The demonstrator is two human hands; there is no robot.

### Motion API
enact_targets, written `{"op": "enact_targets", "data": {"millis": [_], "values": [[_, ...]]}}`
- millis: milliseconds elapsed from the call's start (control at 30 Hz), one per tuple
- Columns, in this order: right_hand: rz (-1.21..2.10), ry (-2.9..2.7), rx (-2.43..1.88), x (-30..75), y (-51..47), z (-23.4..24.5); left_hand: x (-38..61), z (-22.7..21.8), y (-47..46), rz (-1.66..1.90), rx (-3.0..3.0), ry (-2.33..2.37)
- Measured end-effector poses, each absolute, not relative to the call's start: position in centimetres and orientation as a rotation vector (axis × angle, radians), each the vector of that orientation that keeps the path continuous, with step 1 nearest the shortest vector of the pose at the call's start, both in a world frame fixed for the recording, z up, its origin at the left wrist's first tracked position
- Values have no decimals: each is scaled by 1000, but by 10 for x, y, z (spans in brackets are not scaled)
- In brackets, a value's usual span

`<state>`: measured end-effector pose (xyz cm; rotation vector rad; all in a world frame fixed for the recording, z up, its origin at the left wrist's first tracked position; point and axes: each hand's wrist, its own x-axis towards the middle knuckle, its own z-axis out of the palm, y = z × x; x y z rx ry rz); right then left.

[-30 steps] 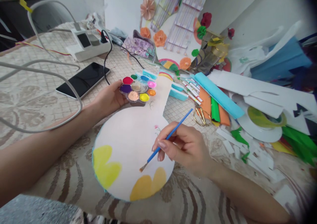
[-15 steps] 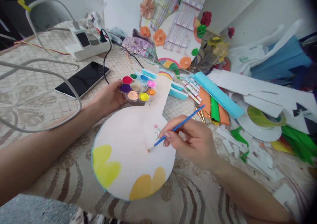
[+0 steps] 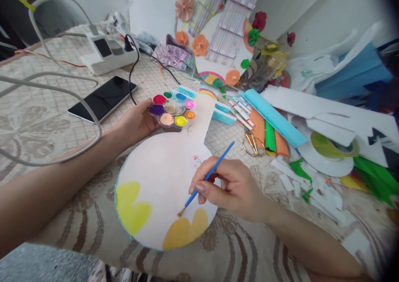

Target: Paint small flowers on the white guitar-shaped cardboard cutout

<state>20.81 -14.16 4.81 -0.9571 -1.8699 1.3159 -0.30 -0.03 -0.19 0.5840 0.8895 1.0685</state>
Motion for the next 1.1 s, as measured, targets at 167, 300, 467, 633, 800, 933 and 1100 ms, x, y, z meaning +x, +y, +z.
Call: {"op": "enact_targets", "data": {"millis": [167,300,467,633,800,933,1100], "values": [[1075,-1905,-986,214,-139,54,-3,-5,1,1079,586,875],[1141,-1791,-966,213,-143,56,-3,-5,1,1077,588,892],[1256,-1812,-929,204,-148,48,-4,-7,2,1074,591,863],[1069,-1879,-998,208,-143,47,-4,-7,2,1075,588,865],[1101,-1804,-1013,212,-142,54,-4,-6,2,1076,586,865],[1194,-1925,-983,209,-143,52,-5,-6,2,1062,595,866],[982,-1917,-1049,215,-137,54,-4,-6,2,1071,597,874]]}}
